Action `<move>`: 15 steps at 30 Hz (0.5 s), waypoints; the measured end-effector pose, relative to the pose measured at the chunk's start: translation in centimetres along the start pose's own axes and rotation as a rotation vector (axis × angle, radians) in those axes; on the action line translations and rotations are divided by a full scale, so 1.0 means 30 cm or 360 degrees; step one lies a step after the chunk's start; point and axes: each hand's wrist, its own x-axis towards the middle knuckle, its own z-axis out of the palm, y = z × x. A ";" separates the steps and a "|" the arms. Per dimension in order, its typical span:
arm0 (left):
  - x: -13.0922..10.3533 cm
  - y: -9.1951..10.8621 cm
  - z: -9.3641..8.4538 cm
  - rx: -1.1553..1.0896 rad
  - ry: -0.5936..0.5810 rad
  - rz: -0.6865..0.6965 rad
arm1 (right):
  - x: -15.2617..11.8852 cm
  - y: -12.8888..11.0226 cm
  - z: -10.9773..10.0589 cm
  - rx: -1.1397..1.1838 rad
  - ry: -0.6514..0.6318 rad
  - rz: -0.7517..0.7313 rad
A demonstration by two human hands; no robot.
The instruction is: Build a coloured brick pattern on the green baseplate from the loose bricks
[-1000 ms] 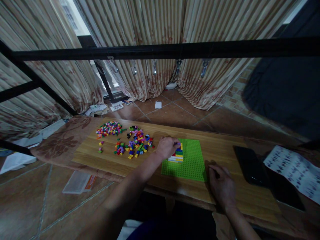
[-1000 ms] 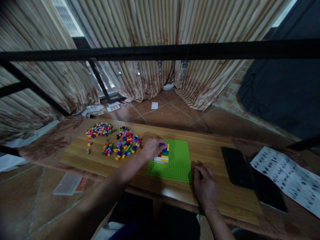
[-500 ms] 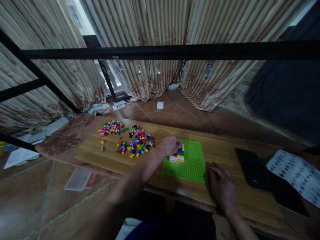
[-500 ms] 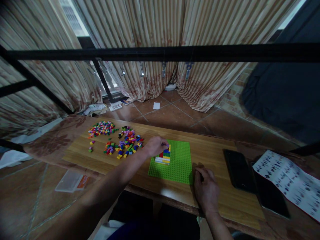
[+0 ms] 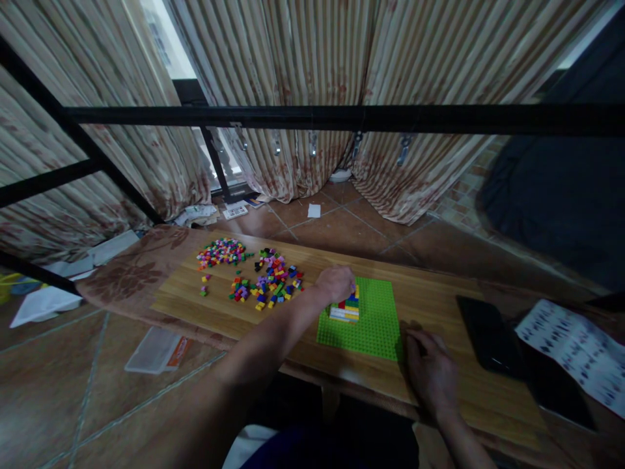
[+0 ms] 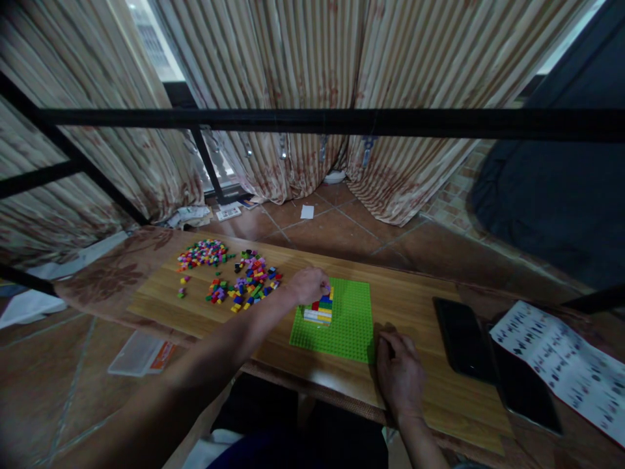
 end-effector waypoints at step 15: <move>-0.183 0.049 -0.083 -0.0208 0.0267 0.0022 | 0.000 0.032 0.019 -0.0023 0.0015 -0.0034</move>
